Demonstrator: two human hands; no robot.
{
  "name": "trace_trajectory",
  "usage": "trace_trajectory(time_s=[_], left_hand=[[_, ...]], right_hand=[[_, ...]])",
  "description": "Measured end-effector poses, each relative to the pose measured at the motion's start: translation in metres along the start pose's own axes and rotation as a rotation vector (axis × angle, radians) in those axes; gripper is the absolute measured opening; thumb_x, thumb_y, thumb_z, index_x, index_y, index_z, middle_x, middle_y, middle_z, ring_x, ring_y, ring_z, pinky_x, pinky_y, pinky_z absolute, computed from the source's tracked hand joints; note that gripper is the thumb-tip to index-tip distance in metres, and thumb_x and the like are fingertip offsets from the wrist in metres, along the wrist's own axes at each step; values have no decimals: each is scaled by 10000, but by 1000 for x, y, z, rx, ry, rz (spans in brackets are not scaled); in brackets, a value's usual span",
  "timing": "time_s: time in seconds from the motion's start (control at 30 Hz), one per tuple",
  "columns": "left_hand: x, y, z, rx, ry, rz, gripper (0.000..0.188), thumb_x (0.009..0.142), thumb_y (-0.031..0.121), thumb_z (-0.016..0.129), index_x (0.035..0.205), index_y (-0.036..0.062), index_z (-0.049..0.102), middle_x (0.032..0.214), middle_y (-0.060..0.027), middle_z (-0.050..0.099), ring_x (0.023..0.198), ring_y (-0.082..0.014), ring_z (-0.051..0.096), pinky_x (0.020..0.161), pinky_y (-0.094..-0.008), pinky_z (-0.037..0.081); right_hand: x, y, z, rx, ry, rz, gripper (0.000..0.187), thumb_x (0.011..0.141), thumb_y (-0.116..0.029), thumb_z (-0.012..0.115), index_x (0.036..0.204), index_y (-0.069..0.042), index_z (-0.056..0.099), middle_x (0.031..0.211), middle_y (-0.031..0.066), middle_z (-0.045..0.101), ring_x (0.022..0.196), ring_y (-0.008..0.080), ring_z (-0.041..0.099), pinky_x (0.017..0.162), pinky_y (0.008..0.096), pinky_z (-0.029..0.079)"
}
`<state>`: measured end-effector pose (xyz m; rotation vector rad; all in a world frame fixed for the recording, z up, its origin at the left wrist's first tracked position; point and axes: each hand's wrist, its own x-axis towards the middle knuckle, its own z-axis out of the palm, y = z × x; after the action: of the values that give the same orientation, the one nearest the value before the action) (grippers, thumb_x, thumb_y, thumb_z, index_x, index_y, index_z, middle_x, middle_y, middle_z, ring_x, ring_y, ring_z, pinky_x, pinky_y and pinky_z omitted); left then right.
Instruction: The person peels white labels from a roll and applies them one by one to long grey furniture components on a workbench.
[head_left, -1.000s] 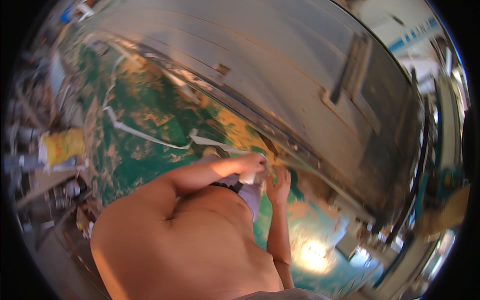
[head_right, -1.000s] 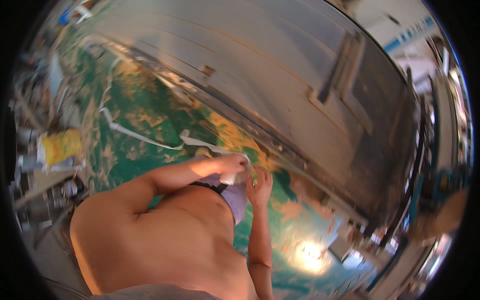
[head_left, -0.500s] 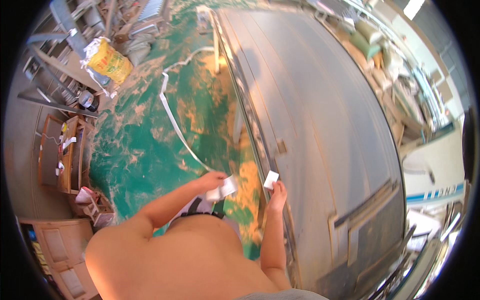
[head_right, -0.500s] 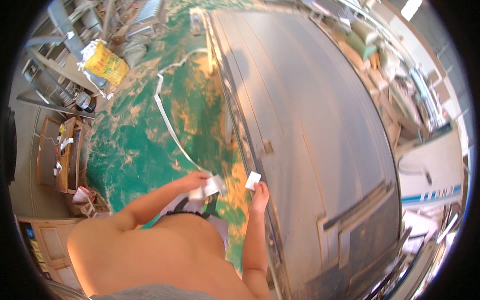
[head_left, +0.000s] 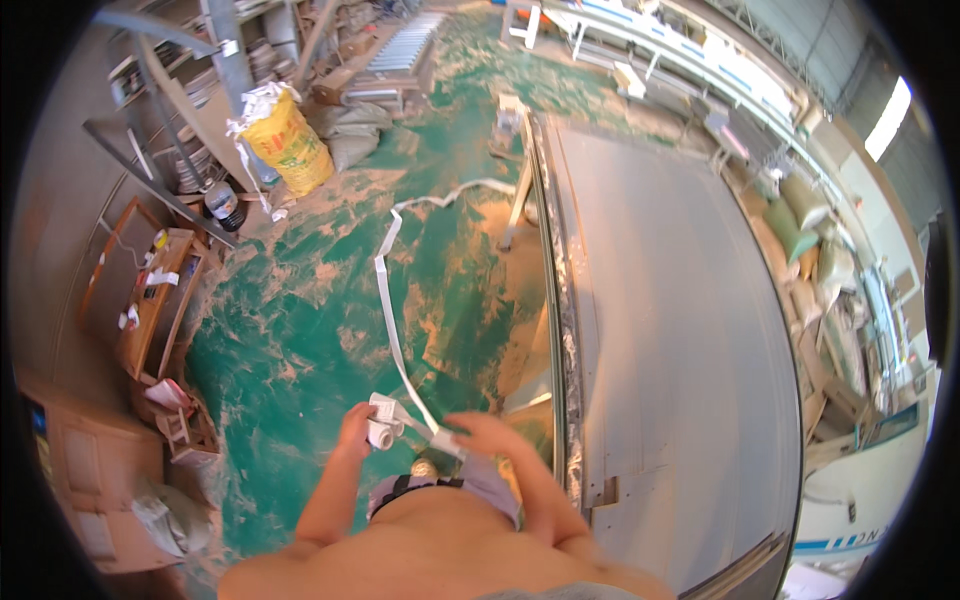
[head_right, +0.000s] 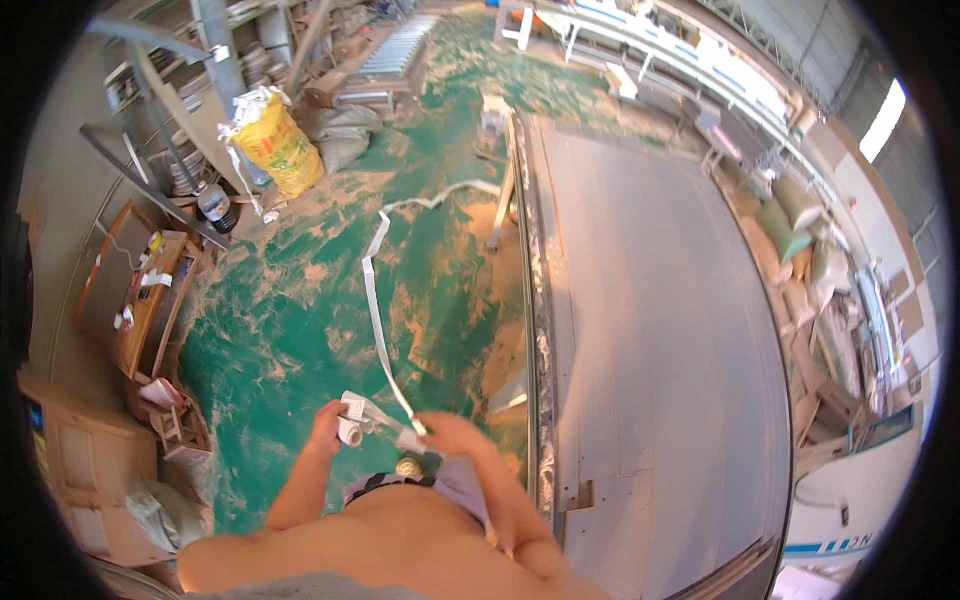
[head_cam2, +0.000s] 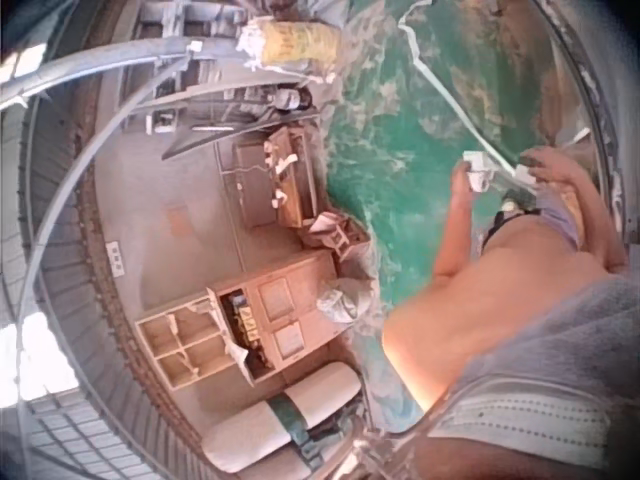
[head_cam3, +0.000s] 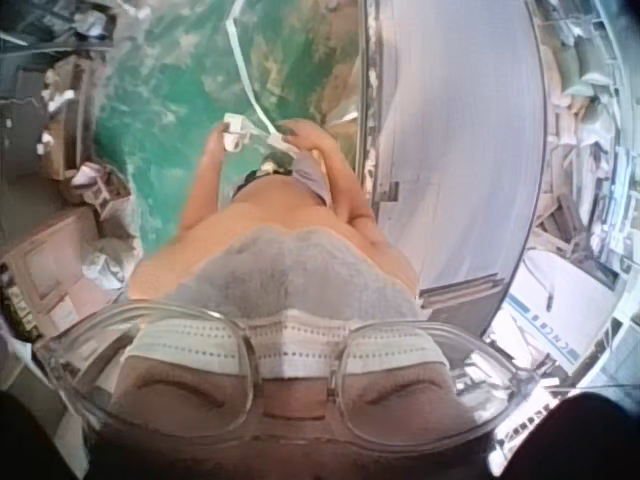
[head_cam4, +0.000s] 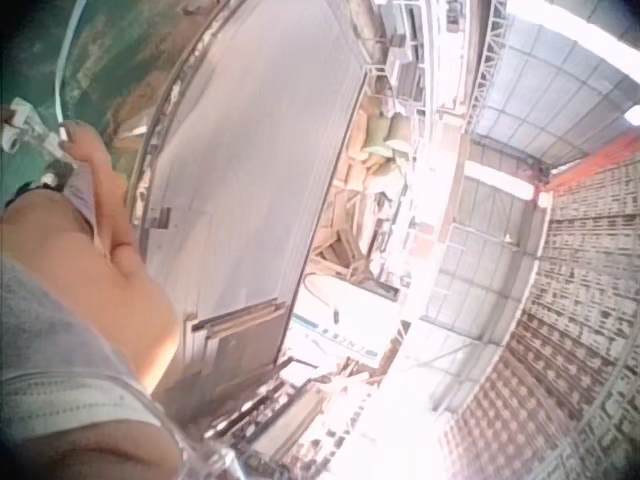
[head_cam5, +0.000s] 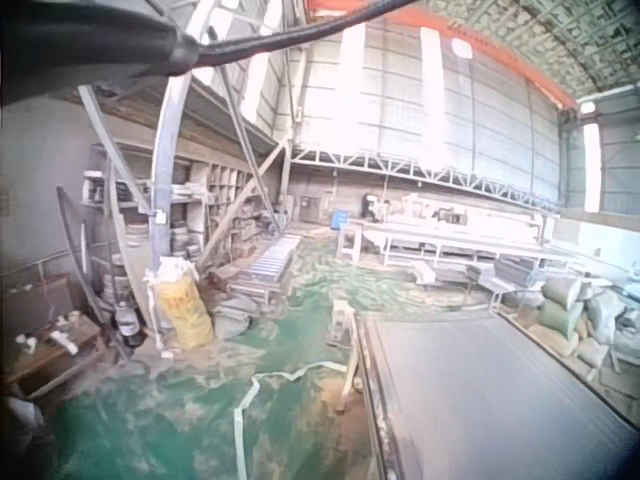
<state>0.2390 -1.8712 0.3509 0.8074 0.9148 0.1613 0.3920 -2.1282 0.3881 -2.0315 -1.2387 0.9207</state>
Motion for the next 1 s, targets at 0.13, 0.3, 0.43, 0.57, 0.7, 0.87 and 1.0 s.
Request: trace_trajectory(time_s=[0.13, 0.3, 0.43, 0.57, 0.7, 0.87, 1.0], left_hand=[[65, -4, 21, 31, 14, -2, 64, 877, 93, 536, 883, 48, 581, 828, -71, 593, 729, -192, 589, 633, -329, 489], [139, 26, 67, 94, 152, -54, 164, 896, 138, 517, 999, 23, 574, 928, -100, 623, 835, -239, 632, 703, -374, 532], [208, 69, 85, 87, 328, -133, 306, 908, 186, 501, 1124, -21, 561, 1016, -138, 635, 895, -289, 645, 715, -411, 552], [247, 151, 172, 279, 312, 44, 187, 904, 124, 503, 1034, 13, 579, 975, -108, 617, 852, -228, 633, 709, -367, 531], [316, 213, 248, 378, 291, 140, 138, 896, 89, 493, 990, 24, 570, 940, -86, 588, 842, -213, 615, 685, -355, 518], [423, 246, 286, 315, 198, 28, 68, 895, 87, 500, 903, 31, 537, 883, -70, 554, 804, -211, 598, 667, -357, 504], [537, 265, 290, 395, 66, -55, 186, 919, 163, 484, 1012, 12, 544, 974, -88, 597, 882, -236, 630, 710, -376, 525]], right_hand=[[61, 51, -100, 244, 307, -20, 350, 913, -252, 576, 1198, -49, 600, 1142, 181, 637, 1044, 363, 604, 904, 391, 474], [121, 164, -230, 664, 590, 159, 206, 938, -210, 560, 979, -19, 625, 865, 75, 639, 834, 143, 567, 763, 300, 451], [158, 253, -327, 1082, 960, 343, 228, 915, -198, 578, 1078, -47, 626, 973, 22, 640, 877, 125, 573, 775, 278, 446], [178, 339, -399, 1513, 1370, 245, 318, 937, -220, 504, 1147, 16, 532, 1056, 130, 649, 898, 221, 659, 796, 320, 466], [208, 371, -446, 1612, 1283, 122, 397, 938, -290, 508, 1204, 5, 513, 1119, 157, 645, 1049, 223, 610, 899, 337, 427], [282, 411, -465, 1727, 1276, 156, 404, 974, -293, 463, 1226, 23, 460, 1195, 213, 607, 1146, 292, 573, 998, 393, 435], [315, 412, -485, 1633, 1608, 45, 311, 967, -216, 499, 1172, 18, 515, 1146, 131, 610, 1114, 270, 593, 1010, 373, 435]])
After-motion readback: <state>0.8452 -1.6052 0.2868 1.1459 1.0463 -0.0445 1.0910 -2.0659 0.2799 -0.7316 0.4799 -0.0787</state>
